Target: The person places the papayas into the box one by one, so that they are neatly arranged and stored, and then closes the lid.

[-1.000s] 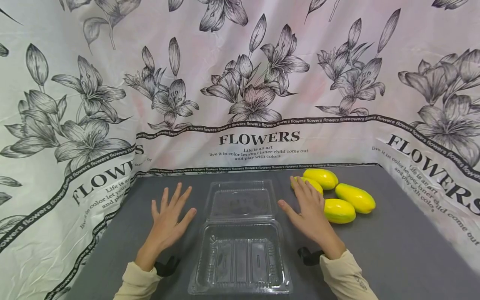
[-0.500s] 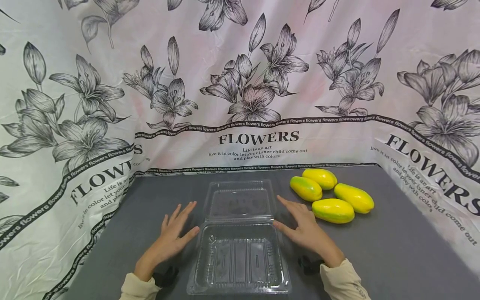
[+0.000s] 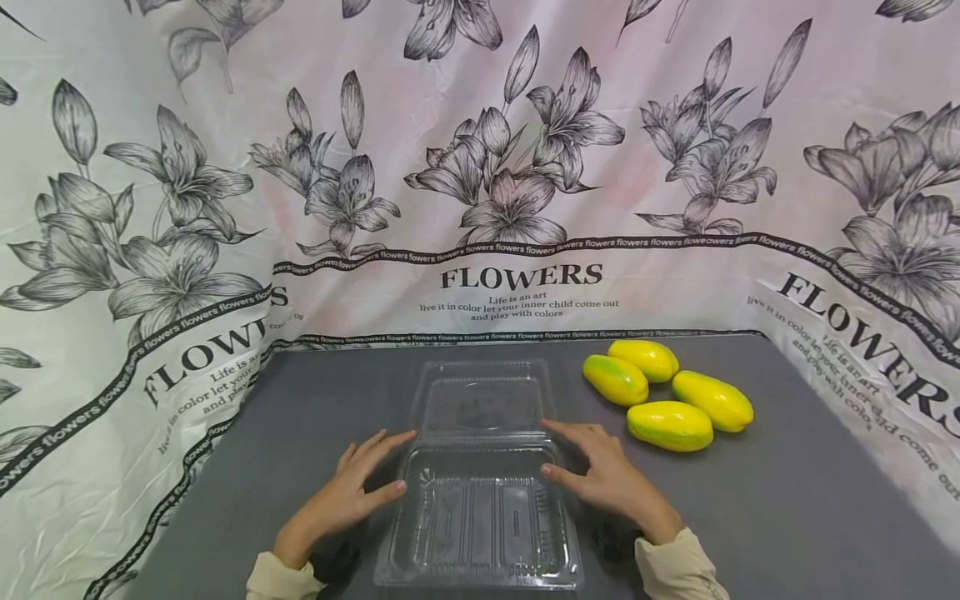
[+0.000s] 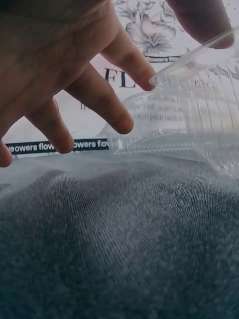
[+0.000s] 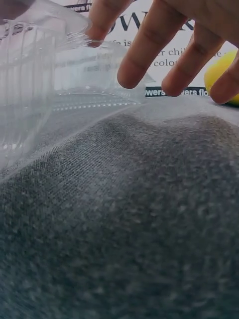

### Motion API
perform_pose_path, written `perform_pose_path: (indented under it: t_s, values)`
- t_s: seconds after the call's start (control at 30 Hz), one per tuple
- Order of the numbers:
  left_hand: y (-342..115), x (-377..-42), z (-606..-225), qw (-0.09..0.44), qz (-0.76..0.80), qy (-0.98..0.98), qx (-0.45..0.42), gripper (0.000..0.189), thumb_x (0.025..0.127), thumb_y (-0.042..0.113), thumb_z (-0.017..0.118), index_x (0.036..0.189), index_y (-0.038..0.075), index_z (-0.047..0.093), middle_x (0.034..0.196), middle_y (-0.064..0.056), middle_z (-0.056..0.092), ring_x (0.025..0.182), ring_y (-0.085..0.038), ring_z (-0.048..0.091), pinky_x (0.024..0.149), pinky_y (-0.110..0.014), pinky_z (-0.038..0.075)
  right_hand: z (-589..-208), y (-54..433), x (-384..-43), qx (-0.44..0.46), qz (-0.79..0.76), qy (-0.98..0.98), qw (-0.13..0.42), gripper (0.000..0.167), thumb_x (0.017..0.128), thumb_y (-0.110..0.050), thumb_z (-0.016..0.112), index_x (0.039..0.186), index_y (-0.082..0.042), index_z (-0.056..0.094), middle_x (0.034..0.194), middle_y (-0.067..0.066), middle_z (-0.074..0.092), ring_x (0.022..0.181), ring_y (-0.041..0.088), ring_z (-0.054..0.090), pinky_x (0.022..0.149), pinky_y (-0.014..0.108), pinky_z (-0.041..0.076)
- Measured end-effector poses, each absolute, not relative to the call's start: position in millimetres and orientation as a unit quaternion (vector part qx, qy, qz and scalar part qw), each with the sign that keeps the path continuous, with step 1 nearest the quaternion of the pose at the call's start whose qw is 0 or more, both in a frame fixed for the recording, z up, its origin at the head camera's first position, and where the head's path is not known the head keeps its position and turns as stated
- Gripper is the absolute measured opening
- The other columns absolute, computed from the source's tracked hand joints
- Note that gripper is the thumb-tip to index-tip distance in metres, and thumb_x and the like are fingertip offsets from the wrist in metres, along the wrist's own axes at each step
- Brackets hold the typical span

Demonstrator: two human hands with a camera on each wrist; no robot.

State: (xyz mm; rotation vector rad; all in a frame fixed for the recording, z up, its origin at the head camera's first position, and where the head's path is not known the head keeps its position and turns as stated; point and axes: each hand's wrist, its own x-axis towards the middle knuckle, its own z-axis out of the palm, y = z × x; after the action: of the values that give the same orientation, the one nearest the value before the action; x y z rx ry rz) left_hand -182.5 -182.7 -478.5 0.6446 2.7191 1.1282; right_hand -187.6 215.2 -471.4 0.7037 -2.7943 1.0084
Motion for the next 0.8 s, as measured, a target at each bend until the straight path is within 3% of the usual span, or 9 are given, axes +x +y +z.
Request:
perform_pose_path:
  t_s: [0.43, 0.8]
  values:
    - [-177.4, -190.3, -491.3, 0.052, 0.389, 0.892, 0.223, 0.056, 0.106, 0.033, 0.052, 0.158, 0.037, 0.033, 0.164, 0.000, 0.038, 0.154, -0.044, 0.026, 0.115, -0.076, -0.006, -478.5, 208.9, -204.2, 0.205, 0.349, -0.913, 0.053, 0.061, 0.096, -0.036, 0.070, 0.149, -0.011, 0.052, 0.146, 0.014, 0.058, 0.128, 0.041, 0.053, 0.101, 0.069, 0.043]
    - [-173.9, -197.3, -493.8, 0.055, 0.417, 0.877, 0.233, 0.054, 0.107, 0.029, 0.050, 0.158, 0.036, 0.034, 0.164, 0.000, 0.039, 0.155, -0.040, 0.025, 0.116, -0.074, -0.008, -485.7, 200.1, -218.5, 0.192, 0.384, -0.902, 0.056, 0.058, 0.101, -0.032, 0.063, 0.152, -0.011, 0.047, 0.153, 0.016, 0.052, 0.137, 0.046, 0.048, 0.107, 0.074, 0.034]
